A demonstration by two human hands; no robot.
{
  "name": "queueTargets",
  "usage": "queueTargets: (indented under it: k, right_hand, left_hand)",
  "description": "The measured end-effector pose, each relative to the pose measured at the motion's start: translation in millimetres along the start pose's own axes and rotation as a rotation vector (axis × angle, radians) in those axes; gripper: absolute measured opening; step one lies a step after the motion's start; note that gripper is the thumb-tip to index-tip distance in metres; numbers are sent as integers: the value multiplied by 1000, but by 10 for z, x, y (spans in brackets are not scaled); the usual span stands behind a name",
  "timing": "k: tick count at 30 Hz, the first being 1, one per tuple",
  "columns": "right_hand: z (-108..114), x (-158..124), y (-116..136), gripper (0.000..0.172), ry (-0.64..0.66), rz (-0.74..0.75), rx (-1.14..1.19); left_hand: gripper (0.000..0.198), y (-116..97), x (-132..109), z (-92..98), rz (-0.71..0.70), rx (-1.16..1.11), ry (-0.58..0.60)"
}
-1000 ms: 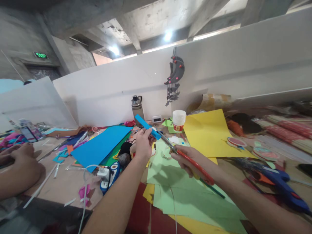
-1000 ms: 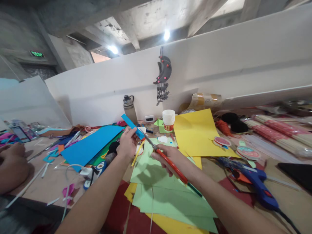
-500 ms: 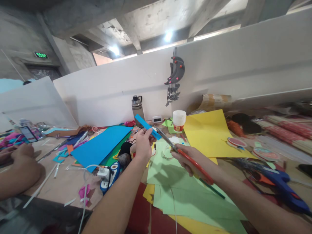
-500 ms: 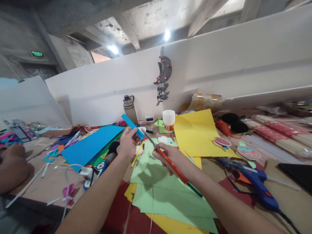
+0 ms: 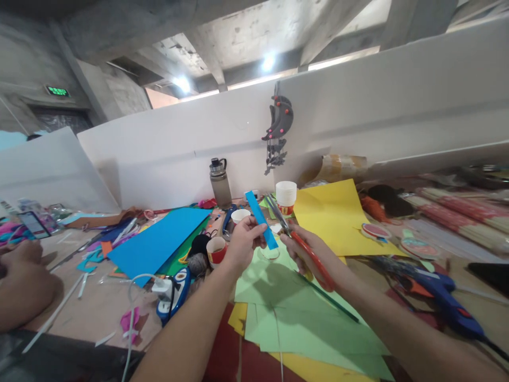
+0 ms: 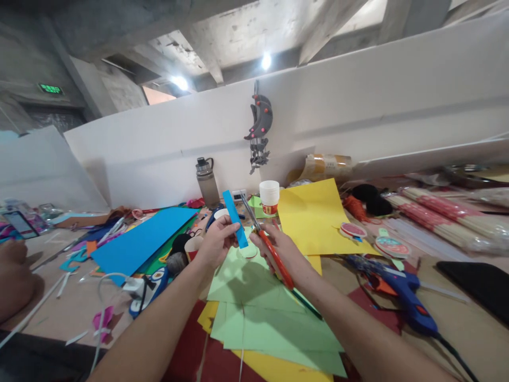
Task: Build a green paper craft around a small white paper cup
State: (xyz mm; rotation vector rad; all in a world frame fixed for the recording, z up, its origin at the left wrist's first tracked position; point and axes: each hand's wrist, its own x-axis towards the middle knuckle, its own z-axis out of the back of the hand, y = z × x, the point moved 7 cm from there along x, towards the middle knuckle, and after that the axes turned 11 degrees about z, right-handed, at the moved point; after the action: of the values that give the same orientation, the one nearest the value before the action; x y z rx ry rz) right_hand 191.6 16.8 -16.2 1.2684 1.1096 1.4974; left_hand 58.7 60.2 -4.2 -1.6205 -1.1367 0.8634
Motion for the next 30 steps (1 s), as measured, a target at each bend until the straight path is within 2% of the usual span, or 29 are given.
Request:
queueTargets:
  k: [3,6,10,14,17,19,23,25,27,30]
  right_hand:
    - [69,21,20,44,-113,-3,92]
    - [158,35,80,47,-201,72,122]
    - [218,43,145,48,-239,217,144]
    - [238,27,159,52,-264,254,152]
    - [234,17,159,52,-248,213,127]
    - [227,21,146,49,-226,190,145]
    - [138,54,71,34,-110,152,322]
    - [43,63,10,27,-18,93,461]
    - [-34,64,-44,24,37,32,563]
    - [-73,70,-92,26,26,-8,622]
  left_hand:
    - [33,43,-23,-64,40,56,42]
    - [34,94,-47,-136,83,112,111]
    - [34,171,-73,-222,136,185,231]
    - [34,244,-100,-270,176,285,307]
    - [35,280,-126,-306,208,305,347]
    - [37,274,-128,-319,217,242,346]
    - [41,144,-86,-262,121,34,218]
    - [40,88,-80,-241,83,15,168]
    - [44,78,-91,-269,105,56,189]
    - [53,86,-126,-329,145,95,252]
